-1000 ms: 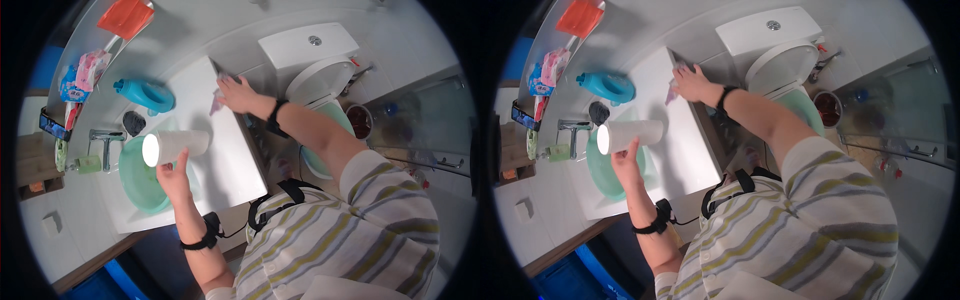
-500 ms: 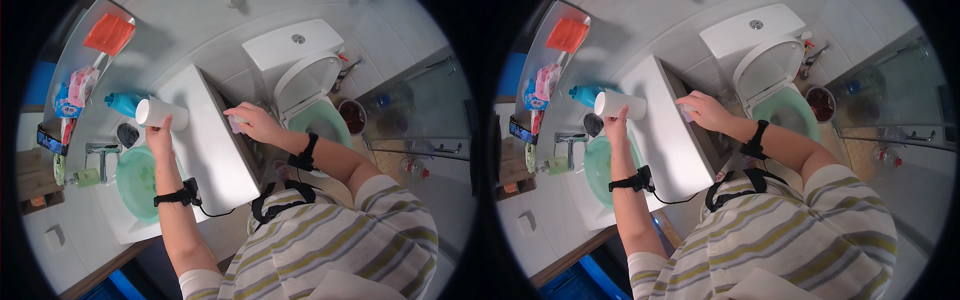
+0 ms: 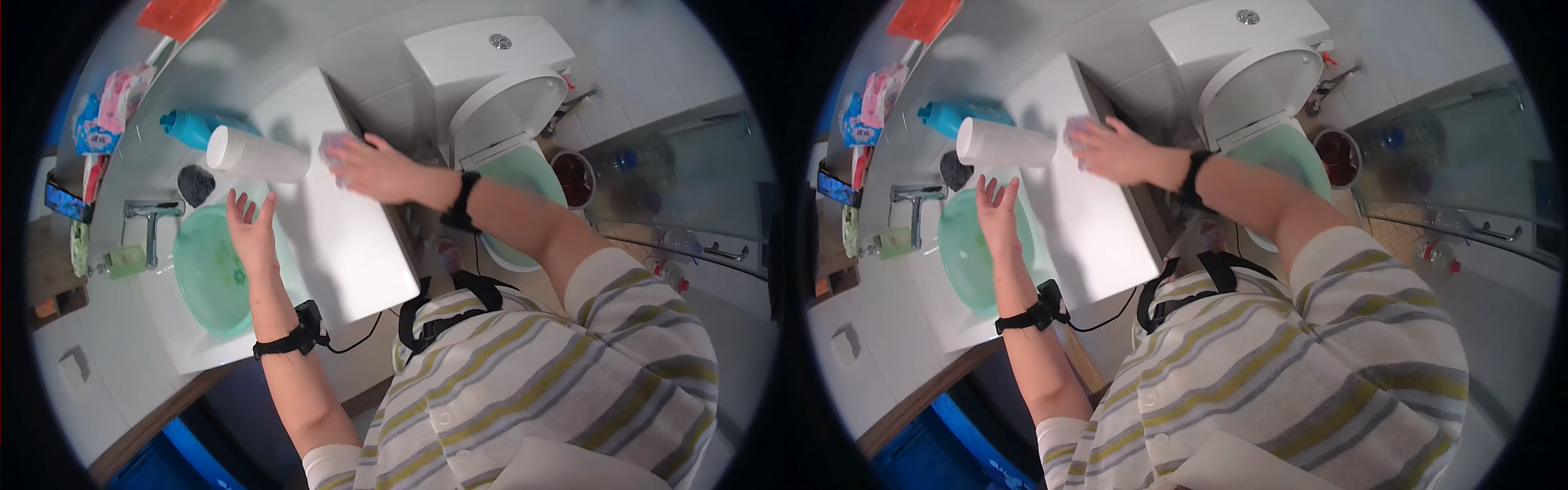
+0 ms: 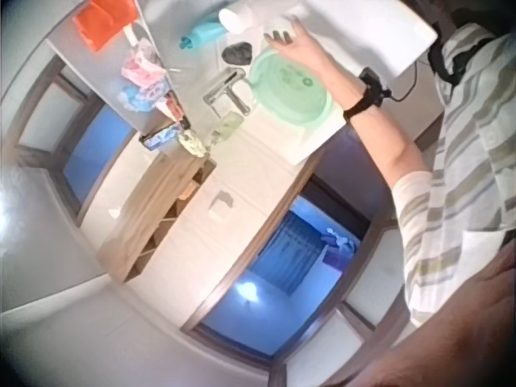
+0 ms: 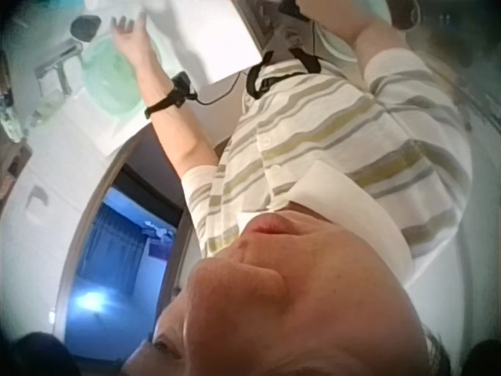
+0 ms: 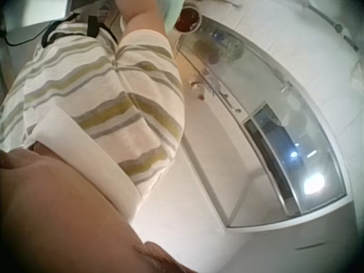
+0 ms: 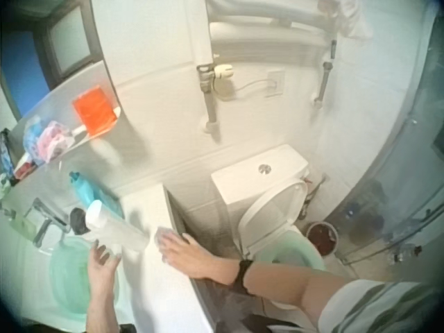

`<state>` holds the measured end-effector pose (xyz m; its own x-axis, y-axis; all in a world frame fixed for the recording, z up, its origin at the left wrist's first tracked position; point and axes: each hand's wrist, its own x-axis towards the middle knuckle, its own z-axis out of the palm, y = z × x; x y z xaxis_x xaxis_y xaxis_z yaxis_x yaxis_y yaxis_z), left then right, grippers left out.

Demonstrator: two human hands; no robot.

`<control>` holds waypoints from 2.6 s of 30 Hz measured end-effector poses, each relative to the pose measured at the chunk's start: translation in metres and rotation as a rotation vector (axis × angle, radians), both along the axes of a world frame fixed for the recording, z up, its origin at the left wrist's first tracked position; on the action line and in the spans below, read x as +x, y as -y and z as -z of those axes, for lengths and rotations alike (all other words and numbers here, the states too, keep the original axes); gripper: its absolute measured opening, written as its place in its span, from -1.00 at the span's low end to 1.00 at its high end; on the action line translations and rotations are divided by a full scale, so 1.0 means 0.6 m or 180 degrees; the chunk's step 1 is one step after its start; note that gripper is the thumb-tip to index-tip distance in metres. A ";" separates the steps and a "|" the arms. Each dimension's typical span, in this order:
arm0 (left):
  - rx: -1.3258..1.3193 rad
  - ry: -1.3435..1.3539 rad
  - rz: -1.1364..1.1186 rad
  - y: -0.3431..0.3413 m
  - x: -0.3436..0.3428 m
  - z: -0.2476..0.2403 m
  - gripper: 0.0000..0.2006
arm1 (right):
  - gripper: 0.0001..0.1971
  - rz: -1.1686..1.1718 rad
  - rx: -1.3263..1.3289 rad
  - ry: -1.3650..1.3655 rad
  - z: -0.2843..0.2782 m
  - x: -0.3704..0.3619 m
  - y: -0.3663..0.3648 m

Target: The recorder cleans a bathroom sink and counter area with a rag, then moves to another bathroom to clean the sink and wipe down the toilet tank.

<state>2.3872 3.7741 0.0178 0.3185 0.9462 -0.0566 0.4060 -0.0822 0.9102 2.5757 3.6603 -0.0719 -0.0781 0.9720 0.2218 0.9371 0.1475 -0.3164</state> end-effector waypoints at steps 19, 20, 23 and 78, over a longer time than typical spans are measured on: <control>0.0600 -0.1043 0.1502 0.135 -0.089 0.047 -0.38 | -0.71 -0.0527 0.0424 -0.1006 0.005 -0.207 0.240; 0.0865 -0.1191 0.1832 0.148 -0.087 0.046 -0.40 | -0.71 -0.0382 0.0542 -0.1083 0.008 -0.208 0.250; 0.0827 -0.1463 0.2222 0.186 -0.079 0.033 -0.41 | -0.72 0.0303 0.0948 -0.1602 0.026 -0.221 0.283; 0.0630 -0.3277 0.2767 0.196 0.060 0.021 0.17 | -0.53 0.0813 -0.0011 -0.4415 0.154 -0.131 0.167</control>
